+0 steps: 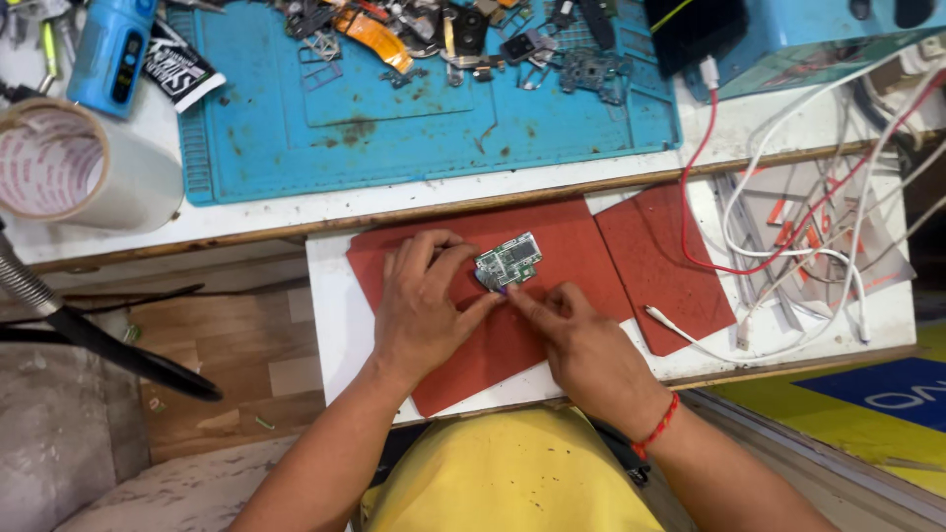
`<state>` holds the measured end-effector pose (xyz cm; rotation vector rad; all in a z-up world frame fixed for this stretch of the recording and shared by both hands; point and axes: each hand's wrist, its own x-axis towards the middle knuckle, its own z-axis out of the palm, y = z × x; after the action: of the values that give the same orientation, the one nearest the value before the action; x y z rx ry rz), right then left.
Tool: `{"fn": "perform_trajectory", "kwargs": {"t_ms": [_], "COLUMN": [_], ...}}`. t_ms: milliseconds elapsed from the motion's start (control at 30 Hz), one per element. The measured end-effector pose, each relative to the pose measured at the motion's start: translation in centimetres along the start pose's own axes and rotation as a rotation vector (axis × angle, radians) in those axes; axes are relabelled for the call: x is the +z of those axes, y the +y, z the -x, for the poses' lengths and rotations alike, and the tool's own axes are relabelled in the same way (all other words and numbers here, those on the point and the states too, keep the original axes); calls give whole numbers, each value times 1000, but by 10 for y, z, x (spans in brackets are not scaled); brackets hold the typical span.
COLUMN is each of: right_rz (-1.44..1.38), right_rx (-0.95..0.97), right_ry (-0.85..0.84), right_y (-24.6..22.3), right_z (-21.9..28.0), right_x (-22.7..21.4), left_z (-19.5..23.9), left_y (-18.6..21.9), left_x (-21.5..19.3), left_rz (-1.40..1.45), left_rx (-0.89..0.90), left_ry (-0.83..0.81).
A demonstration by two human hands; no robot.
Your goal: The person uses a toothbrush to scrub a small green circuit board placed on a red mat. They then use a hot air gun to apply heat to the board while holding it steady with their other hand. The person returns to scrubbing the board with the toothbrush after setting the hot air gun aside.
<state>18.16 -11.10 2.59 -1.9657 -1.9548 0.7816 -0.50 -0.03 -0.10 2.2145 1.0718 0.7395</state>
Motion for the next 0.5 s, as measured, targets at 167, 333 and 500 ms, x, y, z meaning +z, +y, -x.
{"fn": "perform_trajectory", "kwargs": {"t_ms": [167,333,500], "right_rz": [-317,-242,-471], "right_rx": [69,-51,-140], "right_ry": [329,528,495], "right_y": [-1,-19,-17], "right_z": [8,16,9], "right_x": [12,32,9], "left_z": [17,49,48], "left_y": [13,42,33], "left_x": [1,34,40], "left_rz": [229,834,1091], "left_rx": [-21,-431,-627], "left_ry": [24,-61,-93]}}
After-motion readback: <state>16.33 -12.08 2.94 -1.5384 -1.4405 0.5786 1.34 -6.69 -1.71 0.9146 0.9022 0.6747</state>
